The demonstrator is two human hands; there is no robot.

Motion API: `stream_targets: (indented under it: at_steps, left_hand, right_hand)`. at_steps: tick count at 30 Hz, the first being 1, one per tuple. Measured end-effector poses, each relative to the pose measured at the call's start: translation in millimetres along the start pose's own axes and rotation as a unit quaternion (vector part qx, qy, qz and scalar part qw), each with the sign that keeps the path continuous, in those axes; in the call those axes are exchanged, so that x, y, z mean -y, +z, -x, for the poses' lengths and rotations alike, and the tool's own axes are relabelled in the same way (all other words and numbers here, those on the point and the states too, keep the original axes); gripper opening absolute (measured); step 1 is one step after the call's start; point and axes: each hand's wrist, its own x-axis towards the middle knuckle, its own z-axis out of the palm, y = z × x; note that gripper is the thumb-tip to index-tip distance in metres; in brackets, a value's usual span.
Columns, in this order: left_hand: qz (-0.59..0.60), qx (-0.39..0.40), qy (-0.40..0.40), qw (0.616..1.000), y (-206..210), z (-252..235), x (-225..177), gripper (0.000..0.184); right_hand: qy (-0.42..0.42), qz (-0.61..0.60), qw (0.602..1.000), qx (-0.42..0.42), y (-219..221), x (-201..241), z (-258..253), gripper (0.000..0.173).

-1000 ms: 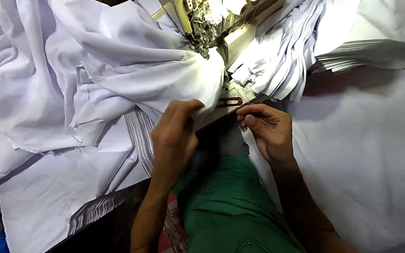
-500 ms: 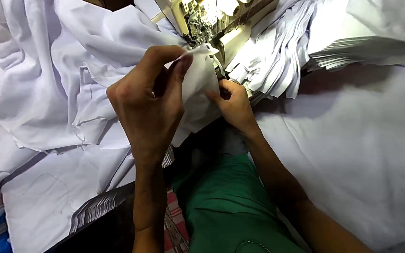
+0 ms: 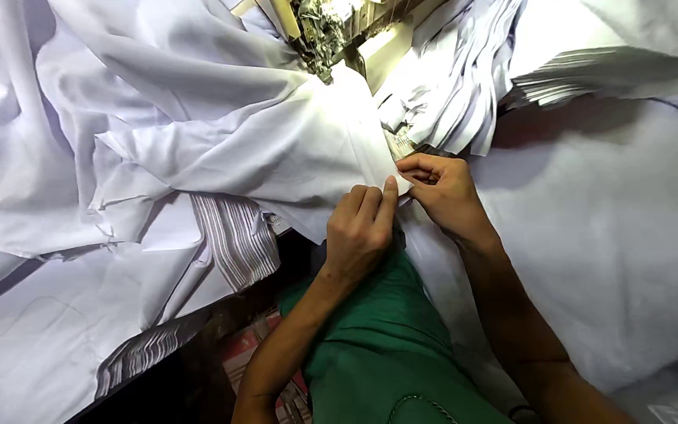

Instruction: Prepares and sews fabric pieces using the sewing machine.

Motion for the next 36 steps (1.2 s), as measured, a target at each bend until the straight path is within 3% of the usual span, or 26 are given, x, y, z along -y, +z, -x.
stream_targets:
  at_steps: [2, 9, 12, 17, 19, 23, 26, 29, 33, 36]
  left_hand:
    - [-0.016, 0.006, 0.001, 1.000, 3, 3, -1, 0.020]
    - [-0.054, 0.008, 0.014, 0.998, 4, 2, -15, 0.019]
    - [-0.073, 0.028, 0.008, 0.997, 8, 3, -17, 0.021]
    - [-0.049, 0.049, 0.015, 0.997, 10, 12, -7, 0.017]
    - [-0.039, 0.032, 0.014, 0.999, 8, 22, 5, 0.025]
    - [-0.108, -0.042, -0.026, 0.993, 6, 38, 28, 0.022]
    - [-0.138, -0.056, -0.024, 0.989, 3, 35, 35, 0.026]
    - [-0.077, -0.039, -0.030, 0.996, -11, 31, 27, 0.032]
    - [0.018, -0.025, -0.073, 0.997, -29, 24, -3, 0.050]
    - [0.010, -0.043, -0.086, 0.995, -15, 15, -7, 0.037]
  right_hand:
    - [0.007, -0.007, 1.000, -0.007, -1, -3, 3, 0.009]
    - [-0.001, -0.032, 0.999, -0.022, 1, -2, 15, 0.009]
    - [0.001, -0.051, 0.999, -0.013, -1, -1, 14, 0.019]
    - [0.024, -0.035, 0.999, -0.005, 2, -1, 14, 0.013]
    - [0.024, -0.031, 0.999, -0.009, 0, 0, 14, 0.012]
    - [0.015, -0.034, 0.999, -0.009, 0, 10, 17, 0.014]
    - [-0.005, -0.068, 0.998, -0.001, 3, 22, 16, 0.024]
    - [-0.027, -0.087, 0.996, -0.006, 4, 28, 15, 0.032]
    - [-0.054, -0.071, 0.996, -0.024, 1, 26, 17, 0.029]
    - [-0.068, -0.060, 0.995, -0.030, 5, 25, 17, 0.027]
